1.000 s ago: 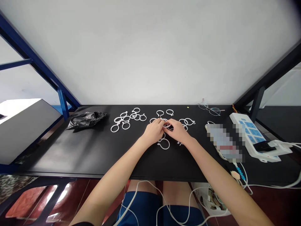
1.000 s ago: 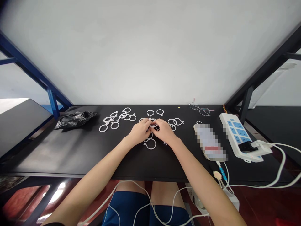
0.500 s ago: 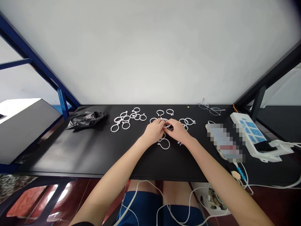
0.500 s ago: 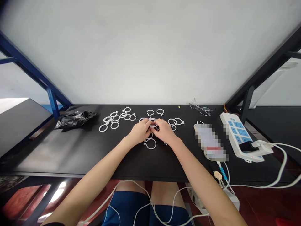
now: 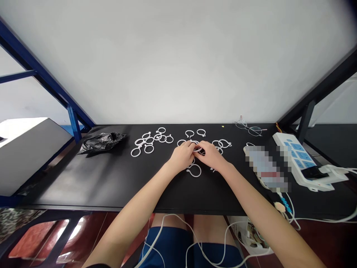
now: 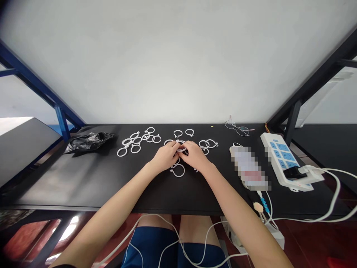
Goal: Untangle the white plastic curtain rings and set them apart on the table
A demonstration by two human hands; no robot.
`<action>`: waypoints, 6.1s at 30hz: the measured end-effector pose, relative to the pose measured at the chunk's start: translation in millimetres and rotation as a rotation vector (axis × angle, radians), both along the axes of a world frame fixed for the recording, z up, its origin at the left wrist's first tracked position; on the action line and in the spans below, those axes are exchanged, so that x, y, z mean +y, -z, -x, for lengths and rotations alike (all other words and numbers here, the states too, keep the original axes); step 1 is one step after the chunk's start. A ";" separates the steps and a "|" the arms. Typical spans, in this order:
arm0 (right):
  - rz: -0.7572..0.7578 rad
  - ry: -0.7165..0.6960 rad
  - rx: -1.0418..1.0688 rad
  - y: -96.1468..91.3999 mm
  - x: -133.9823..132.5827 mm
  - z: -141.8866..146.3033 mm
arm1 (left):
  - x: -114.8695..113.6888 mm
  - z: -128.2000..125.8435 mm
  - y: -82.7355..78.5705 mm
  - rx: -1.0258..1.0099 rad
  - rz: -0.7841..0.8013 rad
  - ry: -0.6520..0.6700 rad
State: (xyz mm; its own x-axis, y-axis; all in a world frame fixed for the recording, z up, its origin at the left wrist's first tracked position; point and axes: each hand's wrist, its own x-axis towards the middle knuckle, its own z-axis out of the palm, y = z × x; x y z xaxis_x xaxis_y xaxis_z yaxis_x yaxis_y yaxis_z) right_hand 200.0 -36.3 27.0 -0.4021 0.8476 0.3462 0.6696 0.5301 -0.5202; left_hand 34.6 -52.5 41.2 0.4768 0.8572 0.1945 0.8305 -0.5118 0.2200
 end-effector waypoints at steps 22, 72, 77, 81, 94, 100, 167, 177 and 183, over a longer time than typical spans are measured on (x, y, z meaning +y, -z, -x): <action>-0.011 0.006 0.056 -1.3 -0.4 0.2 | 0.4 0.1 1.0 -0.019 -0.027 0.001; -0.077 0.047 0.140 -8.8 -2.8 3.5 | 0.1 -0.1 -0.7 -0.138 -0.098 0.013; -0.078 0.051 0.139 -9.2 -2.9 3.9 | 0.5 -0.1 -0.3 -0.138 -0.096 0.013; -0.079 0.052 0.139 -8.5 -2.6 3.5 | 0.3 0.1 0.1 -0.132 -0.092 0.012; -0.041 0.061 0.135 -9.2 -2.5 3.0 | -0.8 -0.5 -3.8 -0.123 -0.069 0.012; 0.014 0.064 0.107 -7.7 -3.2 2.9 | -1.1 0.2 -3.3 -0.103 -0.053 0.007; 0.060 0.009 -0.040 -1.9 -1.1 1.1 | -1.5 -3.5 2.6 0.085 -0.033 0.065; 0.052 0.007 -0.057 -2.7 -1.3 1.7 | -0.6 -3.4 4.8 0.091 -0.034 0.071; 0.065 0.010 -0.065 -4.3 -2.3 1.6 | -0.9 -4.0 4.2 0.094 -0.035 0.071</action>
State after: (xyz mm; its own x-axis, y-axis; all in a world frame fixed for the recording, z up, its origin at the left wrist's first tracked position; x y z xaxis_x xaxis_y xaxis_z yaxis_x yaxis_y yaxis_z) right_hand 198.4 -38.6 31.3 -0.4134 0.8716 0.2635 0.7084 0.4897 -0.5083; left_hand 38.5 -53.3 37.0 0.5537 0.8142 0.1749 0.8080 -0.5760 0.1239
